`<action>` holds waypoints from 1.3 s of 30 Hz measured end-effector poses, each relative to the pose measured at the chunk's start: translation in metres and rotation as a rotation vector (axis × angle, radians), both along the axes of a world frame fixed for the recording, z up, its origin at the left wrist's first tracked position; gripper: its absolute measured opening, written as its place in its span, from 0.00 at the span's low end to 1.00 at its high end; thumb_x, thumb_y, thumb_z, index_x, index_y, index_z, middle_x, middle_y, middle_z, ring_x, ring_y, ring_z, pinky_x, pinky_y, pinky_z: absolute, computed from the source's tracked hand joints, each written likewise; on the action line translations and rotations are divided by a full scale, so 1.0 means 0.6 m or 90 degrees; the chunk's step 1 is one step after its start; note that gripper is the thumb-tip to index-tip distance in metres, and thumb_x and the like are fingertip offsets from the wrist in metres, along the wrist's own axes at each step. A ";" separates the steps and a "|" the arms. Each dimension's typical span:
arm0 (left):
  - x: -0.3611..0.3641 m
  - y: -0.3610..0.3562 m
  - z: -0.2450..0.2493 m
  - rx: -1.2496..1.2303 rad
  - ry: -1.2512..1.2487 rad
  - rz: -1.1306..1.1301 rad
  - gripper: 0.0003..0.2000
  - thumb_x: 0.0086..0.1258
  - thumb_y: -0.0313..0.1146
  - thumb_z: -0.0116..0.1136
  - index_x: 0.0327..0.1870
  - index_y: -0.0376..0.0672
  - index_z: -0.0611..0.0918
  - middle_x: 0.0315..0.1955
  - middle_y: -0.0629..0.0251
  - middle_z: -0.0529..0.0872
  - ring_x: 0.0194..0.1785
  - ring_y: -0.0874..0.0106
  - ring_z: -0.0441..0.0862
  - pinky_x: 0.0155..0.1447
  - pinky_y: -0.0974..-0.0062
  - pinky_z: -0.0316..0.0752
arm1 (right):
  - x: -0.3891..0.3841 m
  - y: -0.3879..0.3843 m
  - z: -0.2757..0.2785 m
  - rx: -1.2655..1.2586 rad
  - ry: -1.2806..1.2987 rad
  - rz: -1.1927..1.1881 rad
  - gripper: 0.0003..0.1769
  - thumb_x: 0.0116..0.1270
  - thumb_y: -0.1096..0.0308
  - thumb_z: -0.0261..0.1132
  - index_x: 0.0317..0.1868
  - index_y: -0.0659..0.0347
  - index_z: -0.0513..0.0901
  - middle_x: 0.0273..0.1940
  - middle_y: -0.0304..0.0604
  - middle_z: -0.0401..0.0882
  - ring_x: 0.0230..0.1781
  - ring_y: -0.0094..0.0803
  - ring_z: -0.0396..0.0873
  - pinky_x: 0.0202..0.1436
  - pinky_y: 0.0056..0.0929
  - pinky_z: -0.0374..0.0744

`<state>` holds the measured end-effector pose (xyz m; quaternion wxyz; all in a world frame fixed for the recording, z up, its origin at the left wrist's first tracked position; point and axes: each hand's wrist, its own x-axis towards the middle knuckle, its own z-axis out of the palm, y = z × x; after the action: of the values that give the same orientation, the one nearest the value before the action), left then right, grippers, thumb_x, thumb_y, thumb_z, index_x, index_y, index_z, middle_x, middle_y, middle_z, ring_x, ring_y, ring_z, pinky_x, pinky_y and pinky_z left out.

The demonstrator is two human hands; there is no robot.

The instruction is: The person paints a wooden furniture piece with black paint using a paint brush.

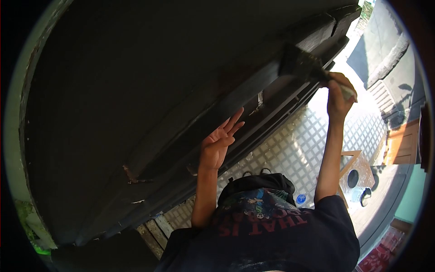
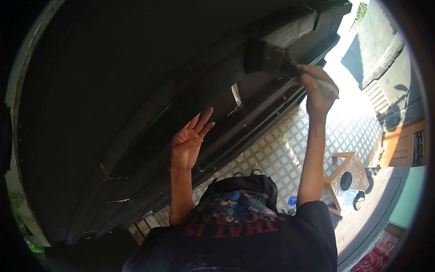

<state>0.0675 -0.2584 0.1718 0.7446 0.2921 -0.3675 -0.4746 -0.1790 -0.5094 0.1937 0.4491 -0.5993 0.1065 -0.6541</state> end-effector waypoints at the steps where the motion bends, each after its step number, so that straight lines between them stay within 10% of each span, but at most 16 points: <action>1: 0.001 0.003 -0.001 -0.009 -0.017 -0.010 0.34 0.59 0.13 0.53 0.72 0.44 0.76 0.76 0.52 0.69 0.82 0.42 0.55 0.80 0.47 0.59 | -0.008 -0.018 -0.001 0.018 0.003 -0.029 0.10 0.66 0.77 0.69 0.47 0.73 0.87 0.43 0.53 0.86 0.37 0.38 0.87 0.44 0.33 0.88; 7: -0.021 0.018 -0.004 0.016 -0.006 -0.026 0.38 0.61 0.16 0.54 0.78 0.39 0.66 0.77 0.44 0.63 0.82 0.44 0.55 0.79 0.48 0.59 | -0.053 -0.072 -0.019 0.139 -0.049 -0.410 0.15 0.70 0.71 0.69 0.51 0.76 0.84 0.45 0.53 0.86 0.43 0.37 0.86 0.47 0.34 0.89; 10: -0.033 0.014 -0.026 0.069 -0.011 -0.073 0.39 0.62 0.19 0.54 0.80 0.36 0.62 0.77 0.43 0.63 0.81 0.45 0.57 0.79 0.50 0.60 | -0.151 -0.071 -0.171 0.387 -0.254 -0.373 0.18 0.71 0.68 0.69 0.55 0.73 0.80 0.52 0.52 0.82 0.53 0.40 0.81 0.57 0.39 0.83; 19: -0.121 -0.056 -0.095 0.292 -0.110 -0.211 0.29 0.68 0.25 0.57 0.73 0.34 0.72 0.65 0.47 0.81 0.70 0.59 0.77 0.76 0.61 0.65 | -0.437 0.355 -0.560 0.779 -0.417 -0.470 0.20 0.71 0.64 0.67 0.56 0.69 0.78 0.55 0.51 0.77 0.55 0.38 0.78 0.56 0.30 0.82; 27: -0.319 -0.208 -0.109 0.268 -0.337 -0.252 0.21 0.71 0.24 0.58 0.65 0.39 0.82 0.57 0.57 0.88 0.62 0.67 0.83 0.67 0.69 0.75 | -0.466 0.254 -0.435 0.783 -0.322 -0.517 0.17 0.71 0.66 0.66 0.57 0.66 0.81 0.55 0.45 0.78 0.50 0.35 0.79 0.54 0.28 0.81; 39: -0.576 -0.372 -0.068 0.025 -0.787 0.144 0.24 0.59 0.27 0.67 0.59 0.39 0.82 0.55 0.55 0.85 0.61 0.56 0.81 0.71 0.60 0.68 | -0.422 -0.036 -0.129 0.239 0.432 -0.238 0.07 0.64 0.75 0.71 0.40 0.70 0.89 0.35 0.50 0.86 0.34 0.37 0.85 0.40 0.32 0.80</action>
<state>-0.2782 -0.4813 0.1307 0.4345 0.5634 -0.6880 -0.1434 -0.4320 -0.5307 0.1163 0.3636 -0.6587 0.4720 -0.4595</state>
